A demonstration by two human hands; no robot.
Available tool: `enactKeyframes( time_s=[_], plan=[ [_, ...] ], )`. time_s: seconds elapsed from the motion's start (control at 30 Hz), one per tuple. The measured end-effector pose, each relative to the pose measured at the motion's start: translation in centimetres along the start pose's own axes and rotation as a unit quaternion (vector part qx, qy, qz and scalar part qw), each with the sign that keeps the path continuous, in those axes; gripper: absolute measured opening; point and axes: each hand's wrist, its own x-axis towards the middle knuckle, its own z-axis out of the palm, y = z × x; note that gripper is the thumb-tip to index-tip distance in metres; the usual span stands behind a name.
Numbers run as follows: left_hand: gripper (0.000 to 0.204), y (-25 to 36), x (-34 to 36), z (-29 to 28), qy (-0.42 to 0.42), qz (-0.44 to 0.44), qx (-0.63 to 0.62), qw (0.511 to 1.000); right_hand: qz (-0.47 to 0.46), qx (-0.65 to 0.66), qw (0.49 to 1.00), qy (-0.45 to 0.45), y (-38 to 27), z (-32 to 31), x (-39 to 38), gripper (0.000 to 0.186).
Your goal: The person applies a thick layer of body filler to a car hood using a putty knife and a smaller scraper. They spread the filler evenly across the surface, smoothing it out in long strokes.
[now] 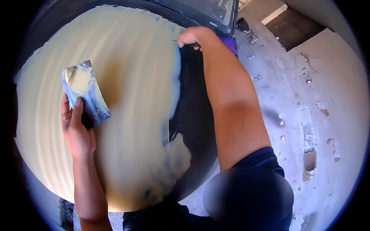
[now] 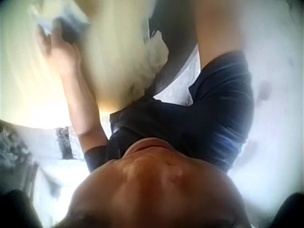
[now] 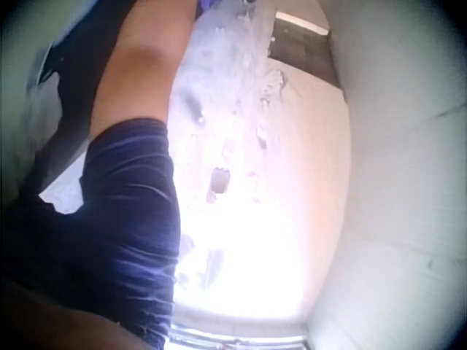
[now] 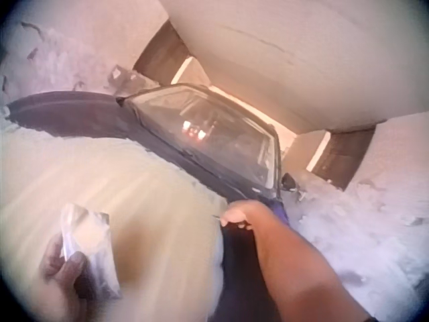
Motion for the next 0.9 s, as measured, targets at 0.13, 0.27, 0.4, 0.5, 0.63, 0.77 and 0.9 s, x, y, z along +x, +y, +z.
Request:
enactKeyframes(
  time_s=[0.13, 0.27, 0.4, 0.5, 0.63, 0.77, 0.9],
  plan=[
    [0.044, -0.1, -0.1, 0.2, -0.006, -0.003, -0.002, 1.0, 0.017, 0.006, 1.0, -0.005, 0.5, 1.6, -2.1, 0.044],
    [0.043, 0.0, -0.1, 0.0, -0.013, -0.003, 0.003, 1.0, 0.004, 0.001, 1.0, -0.02, -0.1, 2.9, -5.7, 0.052],
    [0.042, 0.7, -0.3, 0.3, -0.015, -0.01, -0.008, 1.0, -0.002, -0.003, 0.999, -0.044, -0.8, 3.9, -9.0, 0.057],
    [0.041, 0.0, -0.4, 0.5, -0.018, -0.023, -0.016, 0.999, -0.018, -0.003, 0.997, -0.075, -0.5, 4.7, -12.2, 0.059],
    [0.039, 0.7, -0.3, 0.4, -0.019, -0.027, -0.01, 0.999, -0.051, -0.014, 0.996, -0.069, -1.0, 5.9, -14.9, 0.059],
    [0.037, 1.1, -0.4, 0.3, -0.02, -0.038, -0.012, 0.999, -0.112, -0.016, 0.992, -0.057, -0.8, 7.5, -17.0, 0.056],
    [0.038, 0.8, -0.4, 0.3, -0.028, -0.045, -0.016, 0.998, -0.149, -0.047, 0.987, -0.032, -0.3, 9.4, -18.6, 0.054]
  ],
)
